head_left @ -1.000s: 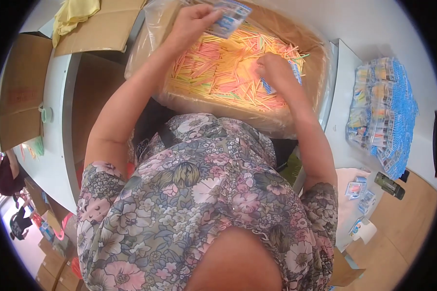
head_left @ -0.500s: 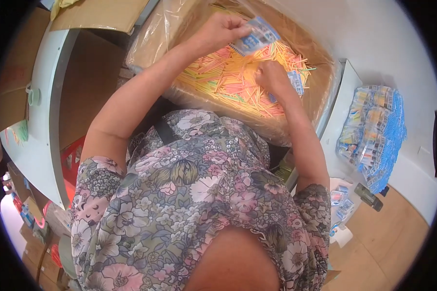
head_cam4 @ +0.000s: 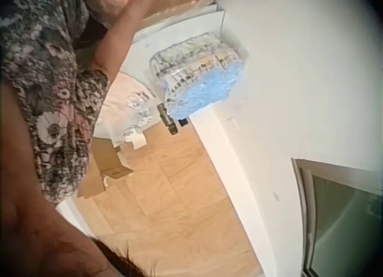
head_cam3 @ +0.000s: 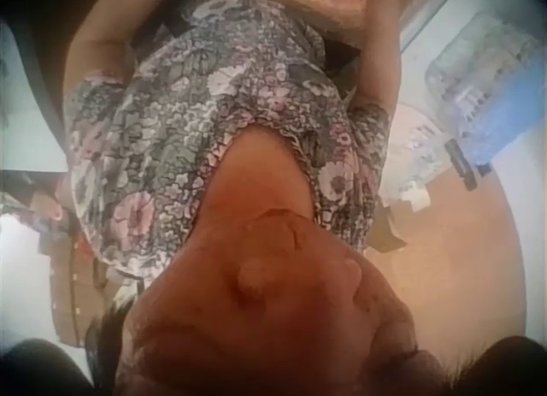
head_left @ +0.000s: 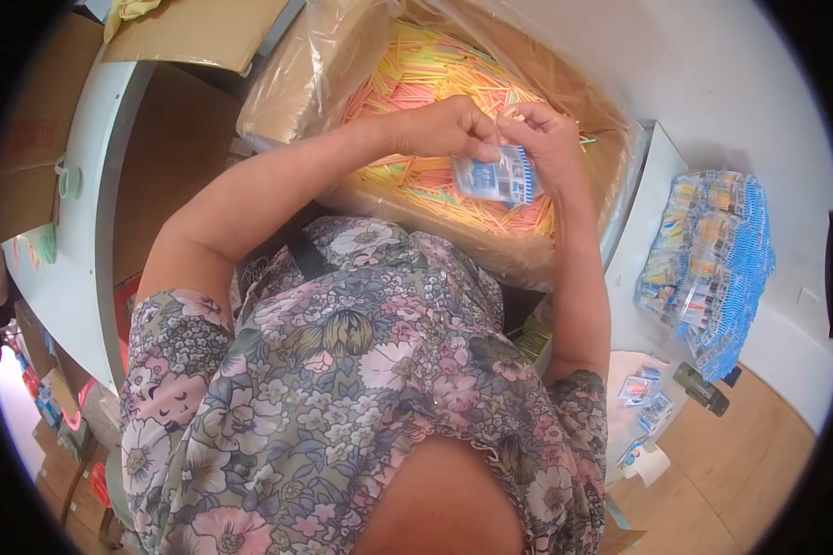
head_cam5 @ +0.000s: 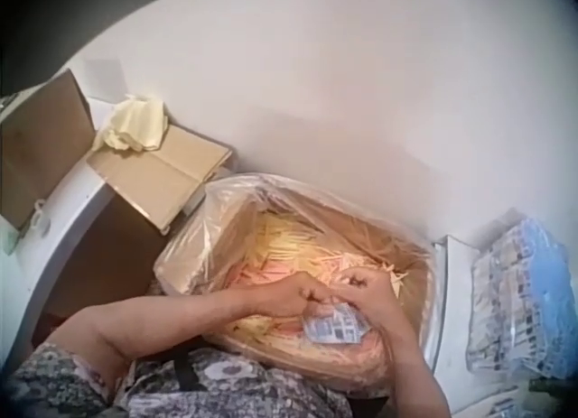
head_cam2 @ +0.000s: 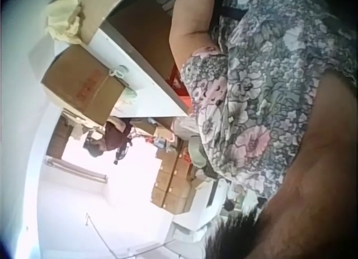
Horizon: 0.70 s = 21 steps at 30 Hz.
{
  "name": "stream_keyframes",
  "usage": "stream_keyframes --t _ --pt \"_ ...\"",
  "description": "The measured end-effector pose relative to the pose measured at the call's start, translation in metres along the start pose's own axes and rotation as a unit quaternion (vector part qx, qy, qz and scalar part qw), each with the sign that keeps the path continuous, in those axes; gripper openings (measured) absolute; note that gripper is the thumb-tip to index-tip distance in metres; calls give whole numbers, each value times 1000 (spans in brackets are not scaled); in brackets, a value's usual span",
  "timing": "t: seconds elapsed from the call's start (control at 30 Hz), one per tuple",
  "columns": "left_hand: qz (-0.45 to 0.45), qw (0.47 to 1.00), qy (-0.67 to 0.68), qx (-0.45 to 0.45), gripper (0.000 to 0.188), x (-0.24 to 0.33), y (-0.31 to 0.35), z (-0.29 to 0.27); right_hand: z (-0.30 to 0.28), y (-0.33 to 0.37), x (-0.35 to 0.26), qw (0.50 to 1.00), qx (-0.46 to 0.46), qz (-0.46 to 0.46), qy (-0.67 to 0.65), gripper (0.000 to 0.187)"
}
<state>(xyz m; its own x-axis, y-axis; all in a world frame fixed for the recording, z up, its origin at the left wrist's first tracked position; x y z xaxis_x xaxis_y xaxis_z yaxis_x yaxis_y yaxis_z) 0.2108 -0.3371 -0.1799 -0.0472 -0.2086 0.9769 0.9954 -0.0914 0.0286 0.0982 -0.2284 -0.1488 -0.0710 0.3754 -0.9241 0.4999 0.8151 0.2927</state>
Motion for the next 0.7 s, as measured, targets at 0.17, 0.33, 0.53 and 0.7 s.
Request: stream_keyframes --t 0.17,0.33,0.53,0.7 --pt "41 993 -97 49 14 -10 -2 0 13 3 8 977 88 -112 162 20" --pt "-11 1000 9 22 17 -2 -1 -7 -4 11 6 980 133 -101 105 18" --pt "14 992 19 124 15 1 0 -20 9 62 48 853 -133 -163 478 14" --pt "-52 994 79 64 13 7 3 -21 -8 57 31 954 -63 -26 293 15"
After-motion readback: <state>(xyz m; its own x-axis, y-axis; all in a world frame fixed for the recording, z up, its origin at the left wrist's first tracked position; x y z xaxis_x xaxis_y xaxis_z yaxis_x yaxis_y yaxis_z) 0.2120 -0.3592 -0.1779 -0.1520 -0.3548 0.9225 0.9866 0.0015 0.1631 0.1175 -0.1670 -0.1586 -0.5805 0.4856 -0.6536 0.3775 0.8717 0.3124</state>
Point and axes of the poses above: each hand's wrist, its own y-axis away from the middle knuckle, its own z-axis out of the palm, x = y × z, the point moved 3 cm from there along -y, towards the middle knuckle, and after that the axes turned 8 degrees about y, right-handed, at the moved point
